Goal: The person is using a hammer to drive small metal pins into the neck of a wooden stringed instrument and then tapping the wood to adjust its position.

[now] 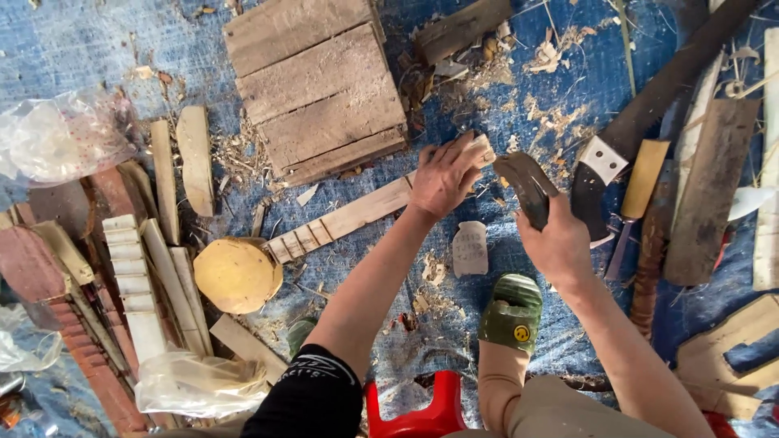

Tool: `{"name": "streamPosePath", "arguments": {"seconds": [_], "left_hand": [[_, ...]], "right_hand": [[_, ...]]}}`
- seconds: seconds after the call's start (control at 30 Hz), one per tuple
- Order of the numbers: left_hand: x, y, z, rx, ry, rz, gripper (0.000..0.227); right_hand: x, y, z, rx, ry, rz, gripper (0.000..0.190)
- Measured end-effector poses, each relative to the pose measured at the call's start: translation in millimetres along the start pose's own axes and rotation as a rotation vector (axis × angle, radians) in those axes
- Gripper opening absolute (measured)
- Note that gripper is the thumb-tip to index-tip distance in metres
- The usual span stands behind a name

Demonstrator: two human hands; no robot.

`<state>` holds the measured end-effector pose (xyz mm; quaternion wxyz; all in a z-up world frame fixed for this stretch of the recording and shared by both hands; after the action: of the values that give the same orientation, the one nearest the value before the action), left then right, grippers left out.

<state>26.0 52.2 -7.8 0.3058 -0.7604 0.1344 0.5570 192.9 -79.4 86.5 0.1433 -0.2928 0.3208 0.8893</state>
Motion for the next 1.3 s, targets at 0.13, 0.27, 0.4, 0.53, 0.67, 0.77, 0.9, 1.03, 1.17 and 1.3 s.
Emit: {"name": "streamPosePath", "arguments": {"seconds": [0.13,0.27,0.4,0.53,0.67,0.77,0.9,1.03,1.17,1.3], "left_hand": [[-16,17,23,-0.039,-0.145,0.009,0.077],[-23,27,26,-0.051,-0.118,0.04,0.071],[-34,19,23,-0.019,-0.005,0.04,0.066],[-31,17,22,-0.029,-0.026,0.039,0.066],[-24,22,26,-0.035,-0.105,0.068,0.074],[-22,20,25,-0.048,-0.098,0.029,0.074],[-15,24,26,-0.053,-0.071,0.009,0.074],[-15,22,24,-0.054,-0.116,-0.002,0.076],[-20,28,28,-0.068,-0.081,0.03,0.077],[-17,23,25,-0.064,-0.041,0.065,0.074]], "right_hand": [[9,0,-16,-0.003,-0.053,0.024,0.048],[4,9,2,-0.109,0.067,-0.02,0.039],[-13,18,48,-0.25,0.009,-0.053,0.025],[20,-10,-8,-0.205,0.337,-0.018,0.033],[15,-8,19,-0.402,0.245,-0.073,0.025],[-2,6,40,-0.403,0.179,-0.109,0.027],[-22,39,79,-0.49,-0.017,-0.222,0.034],[23,-16,2,-0.31,0.351,-0.064,0.026],[12,-5,19,-0.135,0.23,-0.028,0.04],[-22,20,60,-0.335,0.076,-0.228,0.029]]}}
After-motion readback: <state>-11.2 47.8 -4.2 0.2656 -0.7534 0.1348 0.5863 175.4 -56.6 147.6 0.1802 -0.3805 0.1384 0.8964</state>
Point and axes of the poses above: each hand's wrist, its own y-axis away from the middle knuckle, its own x-axis out of the palm, z = x × y, the point moved 7 cm from there along -y, towards the middle knuckle, and after that the axes turned 12 degrees about -y, right-handed, at the moved point
